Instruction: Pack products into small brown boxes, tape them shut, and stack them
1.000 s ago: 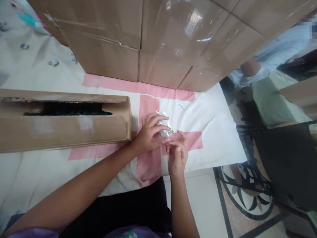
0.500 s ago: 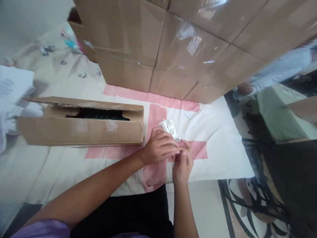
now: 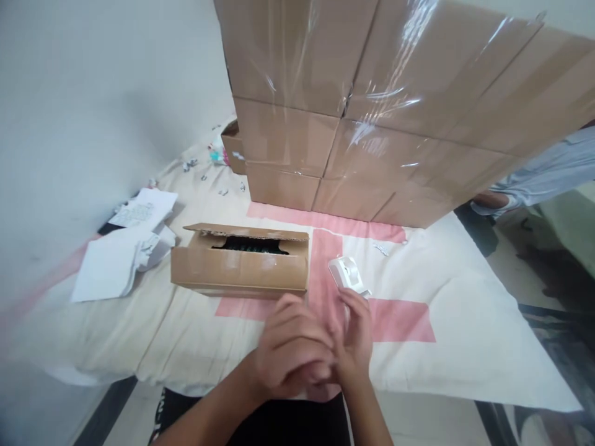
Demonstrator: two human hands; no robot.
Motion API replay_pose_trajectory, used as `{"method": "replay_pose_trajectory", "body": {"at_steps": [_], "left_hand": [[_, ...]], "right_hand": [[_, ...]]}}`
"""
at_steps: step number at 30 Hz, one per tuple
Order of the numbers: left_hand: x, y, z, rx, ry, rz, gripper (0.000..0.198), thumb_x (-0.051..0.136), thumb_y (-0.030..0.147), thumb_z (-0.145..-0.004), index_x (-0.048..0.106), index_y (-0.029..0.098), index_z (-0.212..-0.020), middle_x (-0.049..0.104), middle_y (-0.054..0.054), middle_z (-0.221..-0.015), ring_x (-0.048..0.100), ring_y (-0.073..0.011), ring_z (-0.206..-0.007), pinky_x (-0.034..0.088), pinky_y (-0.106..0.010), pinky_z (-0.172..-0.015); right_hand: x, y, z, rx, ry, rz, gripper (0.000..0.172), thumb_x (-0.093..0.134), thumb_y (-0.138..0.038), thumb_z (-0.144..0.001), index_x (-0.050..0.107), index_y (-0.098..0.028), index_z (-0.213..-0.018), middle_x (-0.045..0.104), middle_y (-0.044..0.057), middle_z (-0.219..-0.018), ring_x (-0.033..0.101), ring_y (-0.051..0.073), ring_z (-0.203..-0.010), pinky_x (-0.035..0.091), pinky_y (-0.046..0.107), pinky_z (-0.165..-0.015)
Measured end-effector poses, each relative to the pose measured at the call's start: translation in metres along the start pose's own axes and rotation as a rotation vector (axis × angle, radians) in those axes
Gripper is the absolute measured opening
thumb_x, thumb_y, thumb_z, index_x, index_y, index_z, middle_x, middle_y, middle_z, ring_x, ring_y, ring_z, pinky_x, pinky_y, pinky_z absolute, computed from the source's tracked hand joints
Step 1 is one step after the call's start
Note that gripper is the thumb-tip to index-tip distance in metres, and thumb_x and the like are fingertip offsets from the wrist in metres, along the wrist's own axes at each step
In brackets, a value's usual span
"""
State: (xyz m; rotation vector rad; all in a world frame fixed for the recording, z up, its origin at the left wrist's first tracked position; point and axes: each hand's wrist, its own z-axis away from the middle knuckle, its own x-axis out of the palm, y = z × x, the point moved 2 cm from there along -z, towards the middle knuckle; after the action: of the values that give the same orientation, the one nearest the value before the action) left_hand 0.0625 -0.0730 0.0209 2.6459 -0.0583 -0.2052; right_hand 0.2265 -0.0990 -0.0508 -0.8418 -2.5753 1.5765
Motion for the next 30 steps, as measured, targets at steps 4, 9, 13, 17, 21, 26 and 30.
{"method": "replay_pose_trajectory", "body": {"at_steps": [4, 9, 13, 17, 21, 26, 30], "left_hand": [[-0.071, -0.006, 0.003, -0.212, 0.003, -0.049, 0.020, 0.052, 0.030, -0.101, 0.063, 0.021, -0.087, 0.070, -0.002, -0.075, 0.061, -0.0159, -0.069, 0.046, -0.037, -0.070], [-0.126, -0.023, -0.022, -0.246, -0.001, -0.216, 0.016, 0.056, 0.016, -0.096, 0.065, 0.020, -0.083, 0.067, -0.002, -0.077, 0.062, -0.0166, -0.072, 0.047, -0.033, -0.068], [-0.126, -0.035, -0.037, -0.579, 0.029, -0.253, 0.028, 0.055, 0.027, -0.099, 0.064, 0.021, -0.074, 0.066, 0.000, -0.074, 0.061, -0.0144, -0.073, 0.048, -0.029, -0.070], [-0.110, -0.043, -0.044, -0.745, -0.031, -0.215, 0.030, 0.061, 0.038, -0.096, 0.065, 0.021, -0.073, 0.067, 0.000, -0.075, 0.063, -0.0151, -0.075, 0.049, -0.028, -0.072], [-0.100, -0.054, -0.057, -0.856, -0.212, -0.153, 0.029, 0.062, 0.044, -0.094, 0.066, 0.021, -0.076, 0.070, -0.003, -0.083, 0.065, -0.0186, -0.084, 0.050, -0.032, -0.084], [-0.101, -0.069, -0.069, -0.817, -0.350, -0.158, 0.027, 0.064, 0.041, -0.089, 0.064, 0.021, -0.071, 0.065, -0.009, -0.117, 0.058, -0.0276, -0.122, 0.042, -0.043, -0.109], [-0.106, -0.077, -0.066, -0.806, -0.317, -0.175, 0.024, 0.065, 0.037, -0.089, 0.061, 0.022, -0.071, 0.063, -0.009, -0.119, 0.053, -0.0276, -0.130, 0.039, -0.044, -0.113]], "right_hand": [[0.051, -0.038, -0.055, -0.286, -0.197, 0.005, 0.075, 0.071, -0.030, -0.084, 0.038, -0.032, -0.151, 0.037, 0.011, -0.160, 0.032, 0.037, -0.150, 0.029, 0.066, -0.120], [0.079, -0.041, -0.097, -0.367, -0.402, -0.178, 0.029, 0.050, -0.021, -0.093, 0.067, -0.029, -0.116, 0.072, 0.007, -0.120, 0.057, 0.031, -0.130, 0.037, 0.061, -0.116], [0.084, -0.024, -0.088, -0.291, -0.305, -0.308, 0.029, 0.049, -0.029, -0.094, 0.066, -0.027, -0.118, 0.074, 0.008, -0.118, 0.052, 0.032, -0.136, 0.037, 0.060, -0.115], [0.087, -0.014, -0.082, -0.365, -0.146, -0.272, 0.022, 0.053, -0.039, -0.093, 0.069, -0.026, -0.102, 0.072, 0.009, -0.120, 0.046, 0.035, -0.138, 0.037, 0.062, -0.112], [0.089, -0.006, -0.085, -0.391, -0.113, -0.236, 0.029, 0.053, -0.048, -0.092, 0.071, -0.025, -0.096, 0.068, 0.009, -0.126, 0.046, 0.035, -0.136, 0.036, 0.062, -0.112], [0.092, -0.001, -0.085, -0.370, -0.101, -0.265, 0.026, 0.055, -0.046, -0.090, 0.070, -0.025, -0.096, 0.068, 0.009, -0.126, 0.046, 0.034, -0.135, 0.038, 0.060, -0.112], [0.094, -0.001, -0.084, -0.343, -0.097, -0.254, 0.022, 0.058, -0.042, -0.087, 0.070, -0.025, -0.094, 0.067, 0.008, -0.127, 0.044, 0.035, -0.135, 0.036, 0.060, -0.112]]}}
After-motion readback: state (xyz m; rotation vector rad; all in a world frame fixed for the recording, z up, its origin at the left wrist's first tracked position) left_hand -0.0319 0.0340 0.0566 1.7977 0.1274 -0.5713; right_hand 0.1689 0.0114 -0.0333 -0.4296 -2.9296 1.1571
